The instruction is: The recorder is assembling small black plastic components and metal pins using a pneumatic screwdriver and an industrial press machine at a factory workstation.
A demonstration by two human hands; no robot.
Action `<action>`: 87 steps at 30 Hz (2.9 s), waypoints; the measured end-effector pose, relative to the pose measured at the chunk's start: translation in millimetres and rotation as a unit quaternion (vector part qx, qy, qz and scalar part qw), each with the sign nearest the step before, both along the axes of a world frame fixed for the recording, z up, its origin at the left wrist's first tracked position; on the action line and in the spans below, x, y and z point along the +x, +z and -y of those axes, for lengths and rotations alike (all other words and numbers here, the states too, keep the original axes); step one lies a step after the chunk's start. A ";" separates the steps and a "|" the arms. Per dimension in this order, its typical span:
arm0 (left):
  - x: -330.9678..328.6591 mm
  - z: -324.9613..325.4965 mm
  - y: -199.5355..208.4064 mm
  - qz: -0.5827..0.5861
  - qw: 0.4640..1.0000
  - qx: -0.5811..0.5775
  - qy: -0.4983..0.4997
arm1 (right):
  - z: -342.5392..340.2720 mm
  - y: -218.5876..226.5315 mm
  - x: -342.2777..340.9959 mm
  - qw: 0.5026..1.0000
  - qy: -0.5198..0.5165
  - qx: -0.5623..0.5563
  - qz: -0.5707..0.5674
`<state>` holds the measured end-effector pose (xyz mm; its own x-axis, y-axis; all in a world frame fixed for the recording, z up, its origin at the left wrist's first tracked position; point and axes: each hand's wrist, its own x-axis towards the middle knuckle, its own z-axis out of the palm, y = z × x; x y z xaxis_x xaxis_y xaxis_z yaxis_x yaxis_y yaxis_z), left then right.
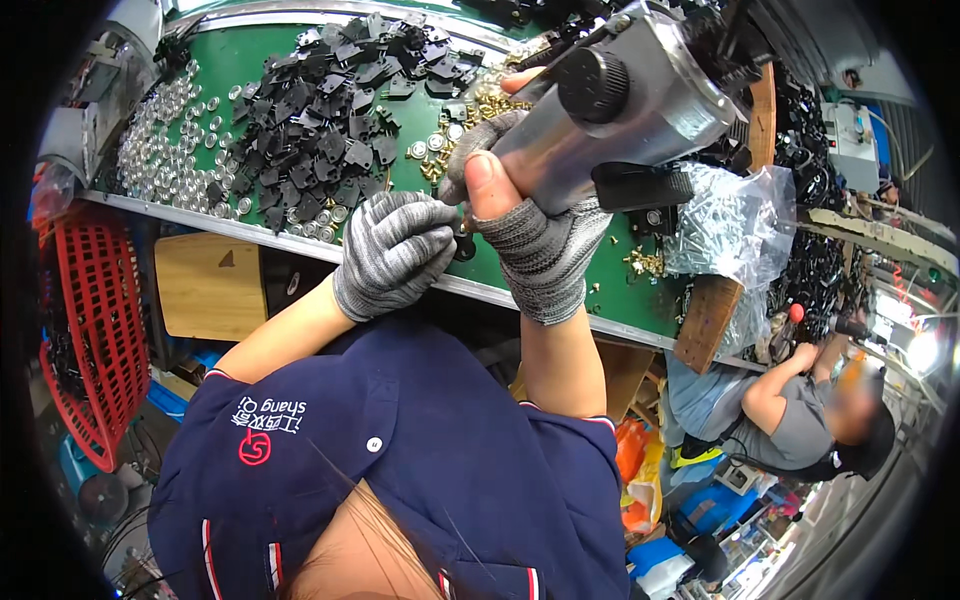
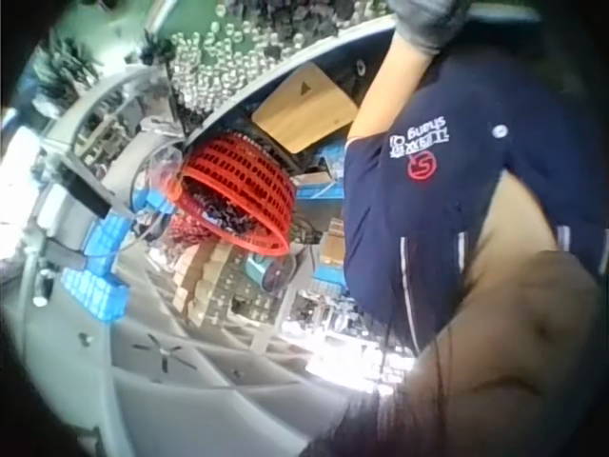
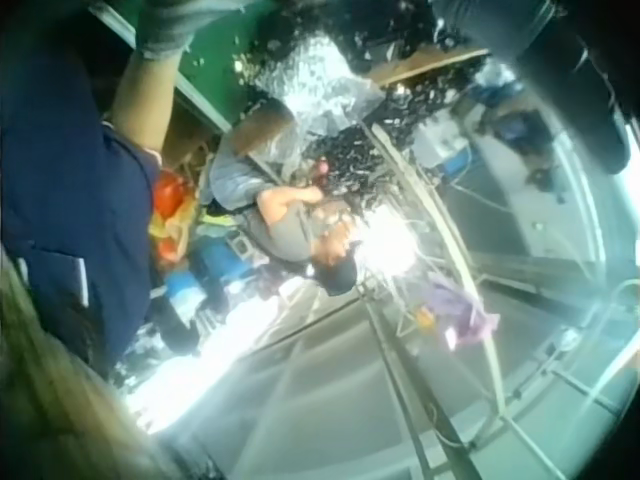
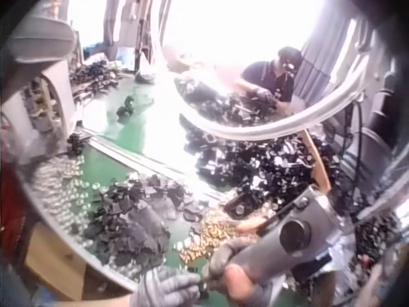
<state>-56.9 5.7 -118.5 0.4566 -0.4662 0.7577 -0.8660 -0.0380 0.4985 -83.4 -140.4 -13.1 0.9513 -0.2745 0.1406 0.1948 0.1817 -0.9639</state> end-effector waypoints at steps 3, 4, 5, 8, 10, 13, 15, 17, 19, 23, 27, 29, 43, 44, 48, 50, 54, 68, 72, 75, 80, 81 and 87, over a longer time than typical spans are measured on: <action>-0.8 0.9 -0.4 0.000 1.000 0.002 -0.001 | 1.7 -3.3 -2.8 1.000 0.005 0.004 -0.010; -0.4 0.6 -0.3 0.002 1.000 0.003 0.000 | 2.2 -5.5 -3.2 1.000 0.006 0.002 -0.018; -0.1 0.3 -0.1 0.004 1.000 0.003 0.002 | 2.5 -7.0 -3.4 1.000 0.007 -0.001 -0.026; 0.3 -0.3 0.4 -0.005 1.000 0.010 -0.004 | 1.1 -9.3 -3.0 1.000 -0.001 -0.006 -0.016; 1.0 -0.2 1.9 -0.009 1.000 0.014 -0.007 | 2.3 -12.4 -2.6 1.000 -0.004 -0.009 -0.011; 1.0 0.3 5.3 0.001 1.000 0.008 0.007 | 7.8 -23.9 -5.0 0.997 -0.022 -0.073 0.005; 1.4 0.6 5.6 0.000 1.000 0.007 0.006 | 8.9 -25.5 -7.2 0.999 0.002 -0.046 -0.010; 1.7 0.9 5.6 0.000 1.000 0.003 0.004 | 9.2 -26.0 -9.1 0.998 0.050 0.006 -0.041; 1.9 0.3 4.9 -0.002 1.000 0.006 0.001 | 9.3 -25.7 -8.2 0.998 0.060 0.022 -0.029; 0.8 -0.4 6.4 -0.007 1.000 0.015 -0.006 | 6.5 -22.9 -7.8 0.997 0.074 0.028 -0.008; 0.2 -0.1 8.1 -0.008 1.000 0.016 -0.010 | 7.3 -30.1 -8.3 0.998 0.039 -0.046 0.004; -1.4 1.2 6.0 -0.009 1.000 0.010 -0.010 | 10.7 -38.9 -8.9 0.995 -0.001 -0.096 0.035; 3.0 -5.7 8.5 -0.085 0.995 0.026 -0.045 | 5.4 10.9 -3.3 0.999 0.043 -0.002 0.028; 2.8 -8.9 8.6 -0.169 0.984 0.004 -0.054 | 9.0 18.5 -0.6 0.997 0.024 -0.070 0.022; 2.5 -22.8 0.8 -0.267 0.963 -0.031 -0.005 | 30.2 -18.0 -18.4 0.907 0.057 -0.416 -0.014; 8.3 -22.3 5.8 -0.266 0.963 -0.047 0.014 | 11.2 -29.6 -35.9 0.873 0.071 -0.481 -0.024; 15.8 -24.9 24.1 -0.254 0.967 -0.018 0.020 | 10.4 -38.3 -35.8 0.816 0.046 -0.568 -0.094; 70.2 -44.3 50.8 -0.209 0.962 0.034 0.172 | 315.8 27.0 172.5 0.601 -0.418 -0.667 -0.138; 87.9 -54.5 45.9 -0.182 0.953 0.086 0.227 | 162.5 16.3 155.1 0.544 -0.385 -0.738 0.105; 112.0 -46.4 47.1 -0.161 0.958 0.121 0.204 | 94.2 -28.6 128.6 0.831 -0.038 -0.540 0.129; 121.3 -34.4 56.2 -0.145 0.954 0.221 0.142 | 61.4 -70.0 84.9 0.793 0.060 -0.604 -0.041; 124.2 -31.6 59.9 -0.143 0.951 0.241 0.130 | 65.5 -71.2 79.9 0.805 0.100 -0.579 -0.083; 146.0 0.2 108.5 -0.206 0.979 -0.012 0.001 | 57.5 -83.1 51.2 0.831 0.100 -0.543 -0.066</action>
